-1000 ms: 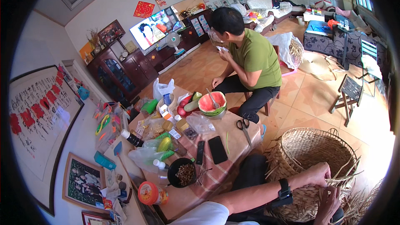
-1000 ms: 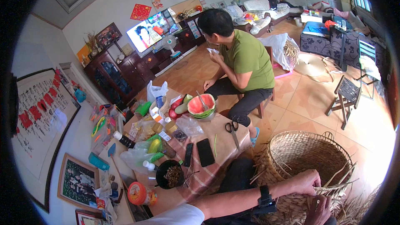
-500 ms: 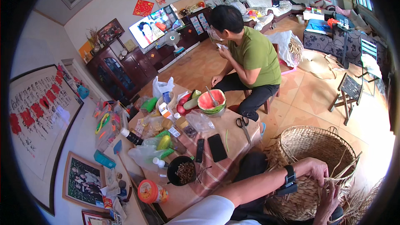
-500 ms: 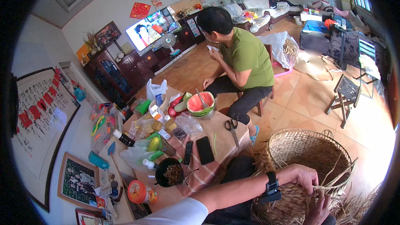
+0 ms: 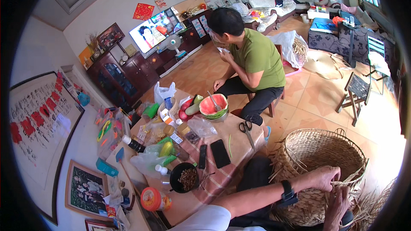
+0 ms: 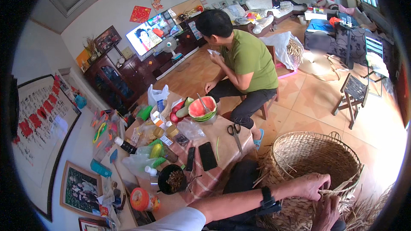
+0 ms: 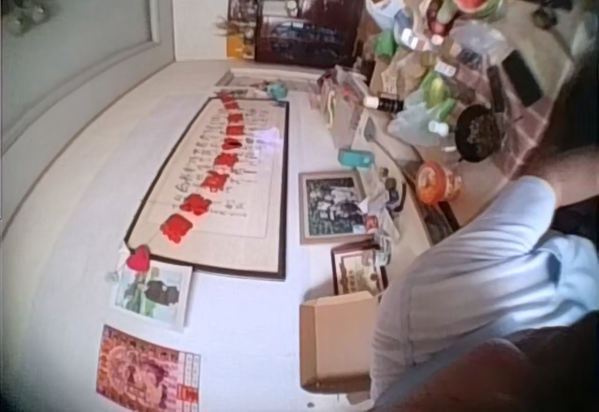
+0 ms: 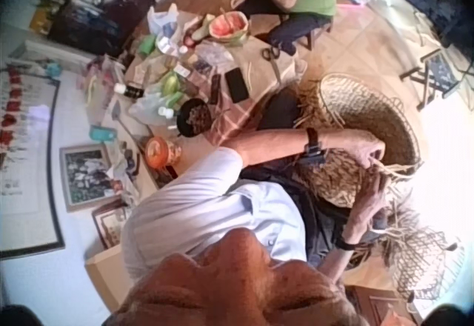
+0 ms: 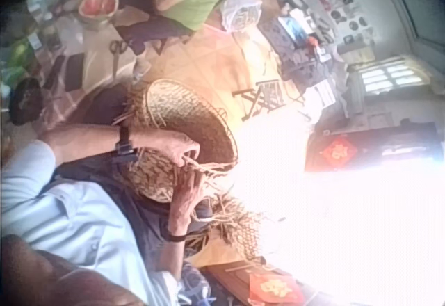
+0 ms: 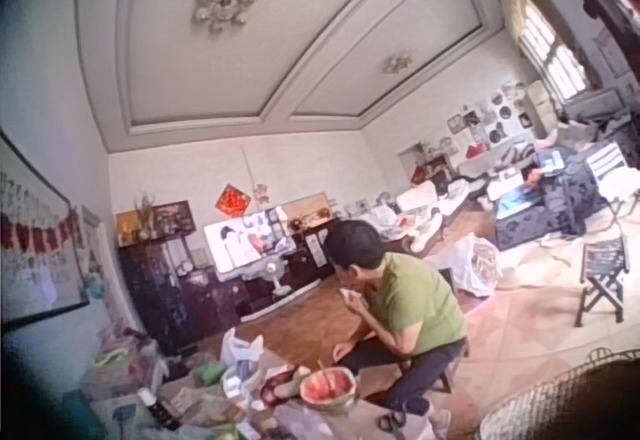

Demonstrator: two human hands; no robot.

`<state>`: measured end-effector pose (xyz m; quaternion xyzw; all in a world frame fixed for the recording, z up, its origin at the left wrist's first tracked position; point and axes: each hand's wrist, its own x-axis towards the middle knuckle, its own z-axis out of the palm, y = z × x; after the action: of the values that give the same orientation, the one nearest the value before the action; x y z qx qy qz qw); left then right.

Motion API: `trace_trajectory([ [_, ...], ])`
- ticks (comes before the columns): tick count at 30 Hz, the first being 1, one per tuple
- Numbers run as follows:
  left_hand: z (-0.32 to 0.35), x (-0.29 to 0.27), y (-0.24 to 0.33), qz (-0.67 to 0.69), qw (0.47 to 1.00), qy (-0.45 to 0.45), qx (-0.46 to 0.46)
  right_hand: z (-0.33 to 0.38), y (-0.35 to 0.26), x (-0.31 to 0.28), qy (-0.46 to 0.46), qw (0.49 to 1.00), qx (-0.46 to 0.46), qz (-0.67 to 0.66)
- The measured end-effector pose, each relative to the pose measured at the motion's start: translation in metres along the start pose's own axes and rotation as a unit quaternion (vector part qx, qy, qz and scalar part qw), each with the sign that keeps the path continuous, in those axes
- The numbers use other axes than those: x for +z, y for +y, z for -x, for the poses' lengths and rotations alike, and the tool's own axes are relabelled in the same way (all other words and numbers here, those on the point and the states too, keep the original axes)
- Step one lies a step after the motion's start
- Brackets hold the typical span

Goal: The recorder is weaving a large bamboo or straw basket using multiple strips.

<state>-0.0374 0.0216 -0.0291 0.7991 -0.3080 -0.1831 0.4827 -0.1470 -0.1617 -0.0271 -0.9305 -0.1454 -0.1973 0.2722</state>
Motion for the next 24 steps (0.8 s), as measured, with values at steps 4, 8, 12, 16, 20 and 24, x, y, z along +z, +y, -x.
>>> trace_trajectory([
  [4, 0.022, 0.001, 0.026, -0.042, 0.992, 0.105, 0.063, -0.015, -0.011, -0.004, -0.020, 1.000, 0.021, 0.006],
  [8, 0.023, -0.008, 0.035, -0.022, 0.991, 0.112, 0.067, -0.016, 0.010, 0.000, -0.019, 0.996, -0.064, 0.053],
  [12, 0.021, -0.005, 0.029, 0.008, 0.993, 0.104, 0.062, -0.007, -0.005, 0.000, -0.058, 0.996, 0.028, 0.065],
  [16, 0.015, -0.004, 0.022, 0.009, 0.995, 0.096, 0.023, -0.022, -0.019, -0.010, -0.079, 0.996, 0.044, 0.028],
  [20, 0.010, 0.000, 0.014, 0.003, 0.994, 0.107, 0.025, -0.025, -0.022, -0.004, -0.006, 0.997, -0.052, 0.054],
  [24, 0.014, -0.001, 0.026, 0.009, 0.995, 0.096, -0.001, -0.006, 0.004, 0.003, 0.013, 0.999, -0.006, 0.047],
])
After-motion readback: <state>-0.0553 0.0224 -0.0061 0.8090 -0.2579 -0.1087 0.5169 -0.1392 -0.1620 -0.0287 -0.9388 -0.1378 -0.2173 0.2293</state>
